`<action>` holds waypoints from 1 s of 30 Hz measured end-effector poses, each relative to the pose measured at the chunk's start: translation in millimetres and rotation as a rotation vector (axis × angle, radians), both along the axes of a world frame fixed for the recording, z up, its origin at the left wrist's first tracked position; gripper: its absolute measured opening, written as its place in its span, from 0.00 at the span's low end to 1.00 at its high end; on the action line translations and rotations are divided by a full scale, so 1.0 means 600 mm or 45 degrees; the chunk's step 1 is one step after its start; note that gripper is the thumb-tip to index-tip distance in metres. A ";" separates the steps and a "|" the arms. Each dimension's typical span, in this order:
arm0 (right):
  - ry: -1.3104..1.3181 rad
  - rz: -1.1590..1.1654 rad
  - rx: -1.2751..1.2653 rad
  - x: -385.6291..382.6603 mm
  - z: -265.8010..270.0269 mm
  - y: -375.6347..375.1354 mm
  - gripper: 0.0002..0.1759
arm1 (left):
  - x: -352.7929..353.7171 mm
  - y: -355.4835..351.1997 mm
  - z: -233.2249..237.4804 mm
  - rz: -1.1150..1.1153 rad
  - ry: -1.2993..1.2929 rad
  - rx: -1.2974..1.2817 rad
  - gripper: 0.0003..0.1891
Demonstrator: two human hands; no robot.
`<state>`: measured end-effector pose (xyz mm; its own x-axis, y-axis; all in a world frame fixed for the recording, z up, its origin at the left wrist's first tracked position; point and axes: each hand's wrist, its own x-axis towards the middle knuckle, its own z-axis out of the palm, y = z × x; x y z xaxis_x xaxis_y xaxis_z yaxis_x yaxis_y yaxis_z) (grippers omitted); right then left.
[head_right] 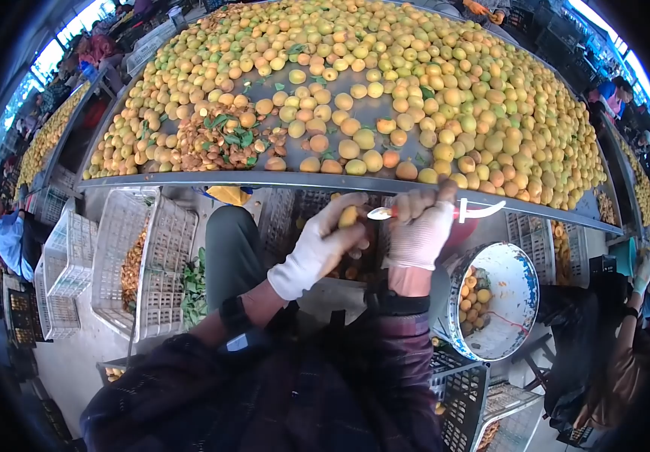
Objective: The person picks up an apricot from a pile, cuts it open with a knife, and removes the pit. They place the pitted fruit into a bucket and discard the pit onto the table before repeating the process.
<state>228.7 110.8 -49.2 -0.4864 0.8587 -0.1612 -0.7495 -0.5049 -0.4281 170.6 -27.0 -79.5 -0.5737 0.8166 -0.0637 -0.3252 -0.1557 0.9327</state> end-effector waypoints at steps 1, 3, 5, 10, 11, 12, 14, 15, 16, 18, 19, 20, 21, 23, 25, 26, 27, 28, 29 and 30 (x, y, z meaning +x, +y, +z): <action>0.069 0.013 0.039 0.010 0.010 0.010 0.17 | -0.007 -0.004 0.000 -0.019 -0.396 0.170 0.18; 0.080 -0.010 0.264 0.017 0.028 0.007 0.18 | -0.018 -0.011 0.002 -0.209 -0.879 0.267 0.21; 0.011 -0.009 0.339 0.017 0.054 -0.024 0.16 | -0.008 -0.007 0.008 -0.230 -0.907 0.240 0.21; -0.154 -0.091 0.486 0.005 0.060 -0.063 0.18 | 0.009 -0.002 0.022 -0.278 -1.035 0.214 0.20; -0.141 -0.039 0.482 0.006 0.057 -0.062 0.17 | 0.008 -0.003 0.018 -0.279 -1.031 0.211 0.20; -0.131 0.015 0.479 0.007 0.054 -0.059 0.16 | 0.007 -0.002 0.010 -0.303 -1.067 0.221 0.21; -0.033 0.112 0.346 0.008 0.036 -0.038 0.15 | 0.009 0.000 0.008 -0.328 -1.103 0.233 0.22; 0.064 0.208 0.212 0.009 0.025 -0.029 0.13 | 0.010 0.001 0.012 -0.344 -1.112 0.211 0.22; 0.063 0.212 0.215 0.010 0.016 -0.023 0.13 | 0.011 0.003 0.016 -0.358 -1.121 0.193 0.21; 0.143 0.212 0.126 0.007 -0.002 -0.015 0.12 | 0.016 0.011 0.029 -0.264 -1.235 0.118 0.21; 0.144 0.210 0.124 0.006 -0.010 -0.013 0.12 | 0.019 0.013 0.034 -0.172 -1.349 0.033 0.20; 0.214 0.225 0.090 0.003 -0.017 -0.011 0.12 | 0.022 0.015 0.037 -0.173 -1.349 0.032 0.20; 0.288 0.242 0.058 0.000 -0.024 -0.006 0.12 | 0.024 0.017 0.039 -0.133 -1.315 0.062 0.20; 0.359 0.300 0.067 -0.005 -0.037 0.000 0.13 | 0.023 0.017 0.042 -0.092 -1.276 0.092 0.20; 0.431 0.360 0.076 -0.006 -0.034 0.002 0.13 | 0.018 0.016 0.044 -0.067 -0.988 -0.016 0.19; 0.189 0.298 0.117 -0.005 -0.003 -0.009 0.13 | 0.014 0.013 0.043 -0.064 -0.986 -0.015 0.19; -0.057 0.236 0.155 -0.004 0.012 -0.014 0.13 | 0.012 0.009 0.039 -0.099 -0.579 -0.072 0.17; -0.032 0.266 0.153 -0.005 0.009 -0.009 0.13 | 0.010 0.007 0.035 -0.139 -0.170 -0.130 0.15; -0.034 0.261 0.149 -0.005 0.007 -0.005 0.13 | 0.009 0.008 0.033 -0.144 -0.172 -0.135 0.15; -0.051 0.290 0.130 -0.004 0.006 -0.001 0.13 | 0.010 0.011 0.030 -0.130 -0.130 -0.091 0.13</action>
<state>226.3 110.1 -45.4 -0.6641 0.7407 -0.1019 -0.6030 -0.6112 -0.5127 176.5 -20.5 -61.8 -0.4758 0.8614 -0.1776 -0.4296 -0.0514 0.9015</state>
